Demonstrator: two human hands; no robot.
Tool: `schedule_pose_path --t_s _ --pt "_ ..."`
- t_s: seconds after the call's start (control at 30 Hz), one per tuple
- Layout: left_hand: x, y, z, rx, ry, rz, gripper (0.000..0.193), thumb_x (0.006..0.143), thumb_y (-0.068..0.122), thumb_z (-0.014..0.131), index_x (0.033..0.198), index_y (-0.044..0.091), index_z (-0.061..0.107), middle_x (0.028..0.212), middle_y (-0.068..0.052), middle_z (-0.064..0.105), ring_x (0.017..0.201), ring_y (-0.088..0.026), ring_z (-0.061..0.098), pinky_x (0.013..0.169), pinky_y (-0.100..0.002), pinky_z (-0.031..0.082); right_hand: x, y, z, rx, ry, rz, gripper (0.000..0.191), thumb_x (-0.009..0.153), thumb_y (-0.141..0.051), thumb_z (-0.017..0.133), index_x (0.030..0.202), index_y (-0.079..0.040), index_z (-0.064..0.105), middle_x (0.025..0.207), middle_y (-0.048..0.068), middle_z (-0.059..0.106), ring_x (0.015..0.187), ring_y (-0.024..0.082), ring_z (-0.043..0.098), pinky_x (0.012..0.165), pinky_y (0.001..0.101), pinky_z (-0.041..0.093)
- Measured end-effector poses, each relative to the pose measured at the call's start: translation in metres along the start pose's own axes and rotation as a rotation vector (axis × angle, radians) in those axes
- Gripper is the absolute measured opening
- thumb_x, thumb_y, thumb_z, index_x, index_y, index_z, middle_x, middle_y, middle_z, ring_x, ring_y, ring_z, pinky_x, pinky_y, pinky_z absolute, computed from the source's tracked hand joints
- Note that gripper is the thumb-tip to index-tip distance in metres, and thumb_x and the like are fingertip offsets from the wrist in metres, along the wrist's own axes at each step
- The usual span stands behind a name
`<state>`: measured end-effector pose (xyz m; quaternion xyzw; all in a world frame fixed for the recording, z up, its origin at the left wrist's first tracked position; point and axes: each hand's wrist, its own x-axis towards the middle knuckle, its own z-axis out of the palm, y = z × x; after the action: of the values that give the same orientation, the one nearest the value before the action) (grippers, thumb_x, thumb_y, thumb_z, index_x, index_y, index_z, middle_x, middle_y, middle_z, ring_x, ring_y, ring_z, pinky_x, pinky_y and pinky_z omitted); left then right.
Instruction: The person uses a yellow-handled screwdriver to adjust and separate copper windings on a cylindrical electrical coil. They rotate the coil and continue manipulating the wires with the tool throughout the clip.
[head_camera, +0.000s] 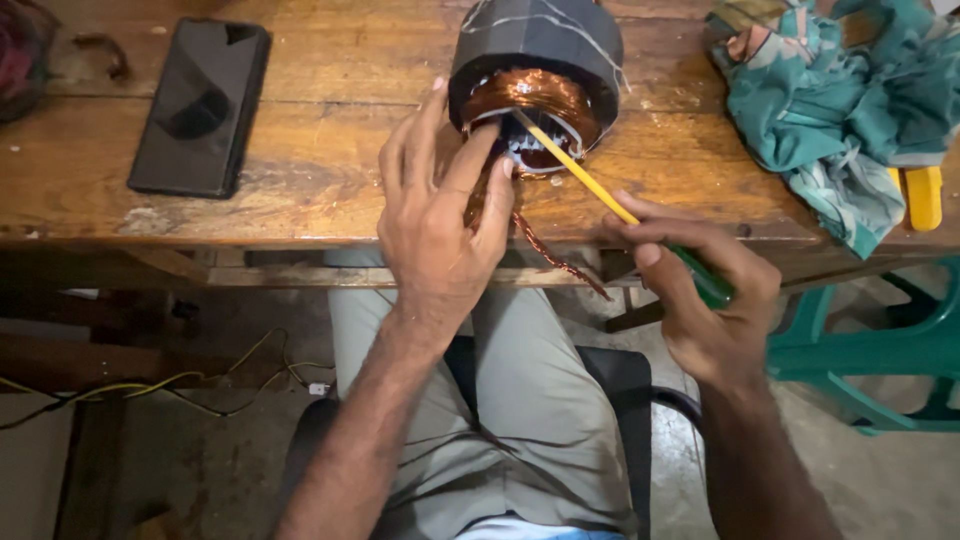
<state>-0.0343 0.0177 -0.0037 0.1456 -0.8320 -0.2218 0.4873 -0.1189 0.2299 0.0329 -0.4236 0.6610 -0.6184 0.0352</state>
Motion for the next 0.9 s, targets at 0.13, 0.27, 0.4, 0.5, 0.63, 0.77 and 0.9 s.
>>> schedule_pose_path --t_s 0.13,0.27,0.4,0.5,0.63,0.77,0.9 --pt "0.002 0.002 -0.002 0.007 0.006 0.008 0.032 0.1 0.018 0.077 0.13 0.01 0.074 0.159 -0.014 0.047 0.145 -0.035 0.048 0.116 -0.045 0.054 0.003 -0.002 -0.004 -0.147 -0.025 -0.049 0.014 0.102 0.004 0.062 0.113 0.01 0.068 0.127 0.025 0.071 0.112 0.027 0.075 0.101 0.0348 0.06" --pt "0.0 0.001 -0.002 0.035 0.008 0.009 0.031 0.101 0.018 0.077 0.131 0.01 0.074 0.159 -0.014 0.048 0.146 -0.034 0.049 0.118 -0.045 0.053 0.003 -0.006 -0.013 -0.105 -0.072 -0.098 0.011 0.104 0.003 0.063 0.112 0.008 0.069 0.116 0.022 0.074 0.111 0.027 0.076 0.106 0.0356 0.061" --pt "-0.002 -0.002 0.001 0.013 0.002 0.011 0.03 0.101 0.017 0.077 0.129 0.009 0.071 0.159 -0.016 0.045 0.147 -0.035 0.046 0.115 -0.045 0.055 0.001 -0.013 -0.02 -0.181 -0.088 -0.058 0.011 0.099 0.003 0.065 0.108 0.007 0.07 0.113 0.021 0.076 0.109 0.028 0.077 0.098 0.0342 0.062" --pt "-0.002 -0.004 0.003 -0.011 -0.006 0.004 0.03 0.1 0.018 0.076 0.128 0.009 0.068 0.157 -0.018 0.043 0.146 -0.036 0.042 0.11 -0.044 0.058 0.003 -0.019 -0.021 -0.163 -0.029 -0.101 0.012 0.1 0.001 0.065 0.11 0.004 0.07 0.112 0.02 0.075 0.12 0.028 0.074 0.109 0.0356 0.059" --pt "-0.002 -0.005 0.005 -0.043 -0.008 -0.029 0.03 0.101 0.018 0.075 0.127 0.008 0.064 0.156 -0.017 0.043 0.147 -0.035 0.042 0.104 -0.042 0.061 0.004 -0.02 -0.011 -0.33 -0.023 -0.153 0.014 0.101 0.001 0.066 0.114 0.002 0.072 0.122 0.021 0.075 0.113 0.025 0.075 0.099 0.0312 0.059" --pt "-0.003 -0.005 0.002 0.007 -0.021 -0.015 0.033 0.1 0.019 0.077 0.128 0.008 0.064 0.155 -0.017 0.043 0.144 -0.036 0.043 0.105 -0.044 0.059 0.007 -0.014 -0.001 -0.349 -0.082 -0.188 0.015 0.101 0.001 0.068 0.115 0.003 0.071 0.121 0.02 0.075 0.119 0.026 0.074 0.106 0.0348 0.057" --pt "-0.004 -0.004 -0.002 0.002 -0.022 -0.024 0.036 0.1 0.019 0.078 0.131 0.008 0.063 0.155 -0.015 0.044 0.142 -0.034 0.045 0.108 -0.045 0.057 0.006 -0.01 -0.004 -0.261 -0.056 -0.121 0.015 0.103 0.003 0.065 0.116 0.003 0.071 0.128 0.021 0.072 0.117 0.024 0.074 0.107 0.0325 0.057"
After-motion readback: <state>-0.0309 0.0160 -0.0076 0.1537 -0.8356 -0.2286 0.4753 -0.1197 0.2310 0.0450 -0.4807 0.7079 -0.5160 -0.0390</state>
